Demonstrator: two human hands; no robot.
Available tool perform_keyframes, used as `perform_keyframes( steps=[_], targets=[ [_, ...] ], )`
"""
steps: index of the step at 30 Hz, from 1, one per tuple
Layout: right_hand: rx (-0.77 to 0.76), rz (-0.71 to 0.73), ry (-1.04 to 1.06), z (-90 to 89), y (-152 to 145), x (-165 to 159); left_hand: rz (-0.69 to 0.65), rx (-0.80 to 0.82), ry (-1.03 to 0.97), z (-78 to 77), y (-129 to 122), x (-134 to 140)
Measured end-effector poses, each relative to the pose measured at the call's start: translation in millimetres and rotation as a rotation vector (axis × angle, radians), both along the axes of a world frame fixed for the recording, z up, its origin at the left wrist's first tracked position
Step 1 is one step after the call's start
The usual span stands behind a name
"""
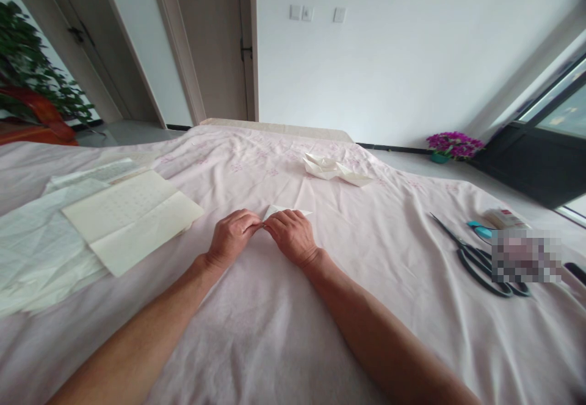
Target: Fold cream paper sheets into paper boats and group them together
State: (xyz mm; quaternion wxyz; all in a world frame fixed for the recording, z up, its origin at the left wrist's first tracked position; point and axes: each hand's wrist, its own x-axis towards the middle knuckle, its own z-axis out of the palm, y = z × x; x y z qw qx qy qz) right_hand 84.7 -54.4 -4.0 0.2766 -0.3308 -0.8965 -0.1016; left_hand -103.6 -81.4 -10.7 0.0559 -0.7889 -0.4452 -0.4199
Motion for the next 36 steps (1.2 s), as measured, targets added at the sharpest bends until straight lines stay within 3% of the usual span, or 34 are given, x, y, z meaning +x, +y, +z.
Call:
perform_keyframes(
  steps=[9,13,16,30,36],
  targets=[
    [-0.138,0.047,0.061,2.4,4,10,-0.006,-0.128,0.127,2.3,0,-10],
    [-0.217,-0.025,0.186,0.7,13,30,0.01,-0.228,0.121,-0.9,5,-21],
    [-0.247,-0.042,0.158,-4.8,21,40,0.04,-0.245,0.096,-2.5,6,-23],
    [-0.202,-0.01,0.061,-2.6,22,33,-0.131,-0.317,-0.417,-5.6,1,-8],
    [-0.2,-0.015,0.057,1.2,17,30,-0.141,-0.283,-0.471,1.7,-3,-4]
  ],
)
